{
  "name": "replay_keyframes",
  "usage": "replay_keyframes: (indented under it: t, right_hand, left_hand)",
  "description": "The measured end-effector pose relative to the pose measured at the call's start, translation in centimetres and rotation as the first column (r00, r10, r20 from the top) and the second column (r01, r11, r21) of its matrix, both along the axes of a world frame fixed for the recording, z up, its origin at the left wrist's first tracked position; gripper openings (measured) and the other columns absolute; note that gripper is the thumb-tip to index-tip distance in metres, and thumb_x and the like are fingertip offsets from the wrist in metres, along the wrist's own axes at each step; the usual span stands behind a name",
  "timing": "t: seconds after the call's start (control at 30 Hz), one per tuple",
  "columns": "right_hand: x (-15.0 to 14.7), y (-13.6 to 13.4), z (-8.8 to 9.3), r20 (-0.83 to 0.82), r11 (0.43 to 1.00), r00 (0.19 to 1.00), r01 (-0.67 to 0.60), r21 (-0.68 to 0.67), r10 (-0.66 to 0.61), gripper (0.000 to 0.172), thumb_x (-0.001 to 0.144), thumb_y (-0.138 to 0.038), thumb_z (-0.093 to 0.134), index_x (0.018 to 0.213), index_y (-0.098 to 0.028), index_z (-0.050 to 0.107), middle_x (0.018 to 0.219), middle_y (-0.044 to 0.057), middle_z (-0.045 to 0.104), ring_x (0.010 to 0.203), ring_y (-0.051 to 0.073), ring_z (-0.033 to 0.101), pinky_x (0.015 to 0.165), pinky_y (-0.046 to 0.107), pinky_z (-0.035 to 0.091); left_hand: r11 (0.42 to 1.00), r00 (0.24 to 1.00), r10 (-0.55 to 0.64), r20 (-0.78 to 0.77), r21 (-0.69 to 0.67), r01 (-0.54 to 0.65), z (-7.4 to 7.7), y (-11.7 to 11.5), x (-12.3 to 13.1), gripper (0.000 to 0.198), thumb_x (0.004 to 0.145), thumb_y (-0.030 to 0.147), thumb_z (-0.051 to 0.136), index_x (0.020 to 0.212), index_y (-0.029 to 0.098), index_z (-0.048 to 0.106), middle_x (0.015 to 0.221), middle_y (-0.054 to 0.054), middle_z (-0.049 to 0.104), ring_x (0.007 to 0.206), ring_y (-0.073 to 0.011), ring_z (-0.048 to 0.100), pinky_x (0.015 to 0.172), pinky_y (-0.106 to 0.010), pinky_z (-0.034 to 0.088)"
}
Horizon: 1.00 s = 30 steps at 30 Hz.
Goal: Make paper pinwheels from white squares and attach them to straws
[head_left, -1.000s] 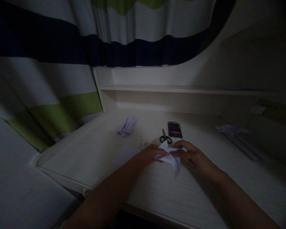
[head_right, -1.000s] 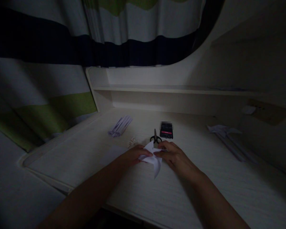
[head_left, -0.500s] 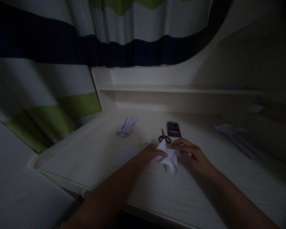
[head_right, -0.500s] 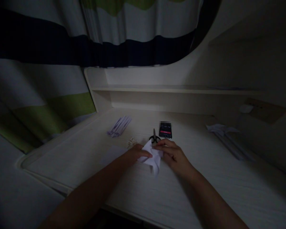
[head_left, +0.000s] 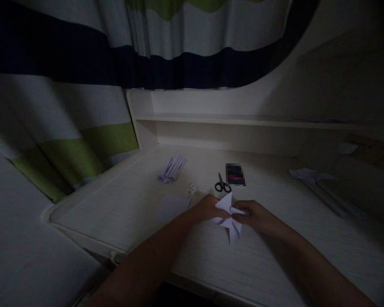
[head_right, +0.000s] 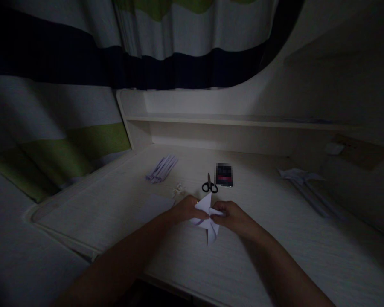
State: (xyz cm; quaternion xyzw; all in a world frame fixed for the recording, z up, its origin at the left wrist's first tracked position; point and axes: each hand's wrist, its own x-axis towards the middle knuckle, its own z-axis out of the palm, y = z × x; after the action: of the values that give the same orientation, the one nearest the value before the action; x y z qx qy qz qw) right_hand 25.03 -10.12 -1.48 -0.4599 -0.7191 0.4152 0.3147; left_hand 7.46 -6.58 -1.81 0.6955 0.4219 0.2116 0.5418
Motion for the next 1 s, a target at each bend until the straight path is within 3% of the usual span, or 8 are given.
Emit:
replay_keyframes:
  t: [0.2, 0.33, 0.47, 0.57, 0.73, 1.0]
  right_hand:
    - [0.1, 0.2, -0.3, -0.021, 1.000, 1.000, -0.006, -0.031, 0.005, 0.007, 0.066, -0.021, 0.057, 0.068, -0.018, 0.062, 0.064, -0.001, 0.061, 0.059, 0.014, 0.054, 0.057, 0.027, 0.041]
    - [0.0, 0.1, 0.2, -0.081, 0.998, 0.996, 0.030, -0.056, -0.034, 0.010, 0.066, -0.026, 0.058, 0.067, -0.016, 0.061, 0.062, -0.001, 0.061, 0.058, 0.014, 0.054, 0.057, 0.027, 0.041]
    - [0.1, 0.2, 0.8, -0.211, 0.982, 0.960, 0.167, -0.086, -0.182, 0.013, 0.063, -0.028, 0.062, 0.064, -0.015, 0.061, 0.060, 0.000, 0.062, 0.056, 0.014, 0.055, 0.057, 0.027, 0.041]
    - [0.0, 0.2, 0.9, -0.351, 0.949, 0.882, 0.304, -0.087, -0.315, 0.014, 0.063, -0.028, 0.064, 0.071, -0.016, 0.063, 0.068, 0.002, 0.065, 0.062, 0.014, 0.057, 0.063, 0.027, 0.041]
    - [-1.3, 0.1, 0.1, -0.475, 0.886, 0.760, 0.453, -0.103, -0.444, 0.018, 0.060, -0.030, 0.067, 0.070, -0.016, 0.062, 0.070, 0.003, 0.065, 0.064, 0.016, 0.057, 0.065, 0.027, 0.041]
    - [-3.0, -0.6, -0.8, -0.478, 0.862, 0.740, 0.501, -0.077, -0.473, 0.022, 0.063, -0.035, 0.064, 0.073, -0.015, 0.062, 0.071, 0.003, 0.064, 0.065, 0.016, 0.056, 0.065, 0.028, 0.041]
  left_hand:
    - [1.000, 1.000, 0.017, 0.010, -0.015, -0.017, -0.8, 0.3, -0.1, 0.026, 0.049, 0.028, 0.069, 0.068, 0.011, 0.064, 0.061, 0.000, 0.058, 0.054, -0.0106, 0.051, 0.050, -0.020, 0.036]
    - [0.990, 0.983, 0.069, 0.173, -0.137, -0.045, -0.7, 0.5, 0.0, 0.030, 0.052, 0.031, 0.068, 0.073, 0.010, 0.064, 0.061, 0.000, 0.058, 0.053, -0.0096, 0.051, 0.052, -0.020, 0.037]
    - [0.953, 0.851, 0.213, 0.480, -0.295, -0.072, -0.4, 1.0, 0.2, 0.038, 0.058, 0.040, 0.064, 0.081, 0.009, 0.061, 0.071, -0.005, 0.060, 0.062, -0.0120, 0.055, 0.060, -0.024, 0.042]
    - [0.951, 0.767, 0.217, 0.604, -0.309, -0.026, -0.2, 1.1, 0.3, 0.042, 0.061, 0.040, 0.064, 0.091, 0.011, 0.059, 0.078, -0.006, 0.061, 0.067, -0.0127, 0.056, 0.064, -0.027, 0.043]
    - [0.974, 0.783, 0.104, 0.613, -0.222, 0.044, -0.4, 0.3, 0.9, 0.037, 0.060, 0.029, 0.067, 0.091, 0.010, 0.061, 0.082, -0.007, 0.063, 0.073, -0.0128, 0.056, 0.075, -0.028, 0.039]
    - [0.958, 0.784, 0.280, 0.554, -0.212, -0.192, -0.6, -0.5, 1.8, 0.029, 0.056, 0.024, 0.067, 0.081, 0.010, 0.065, 0.075, -0.005, 0.064, 0.065, -0.0128, 0.054, 0.067, -0.026, 0.039]
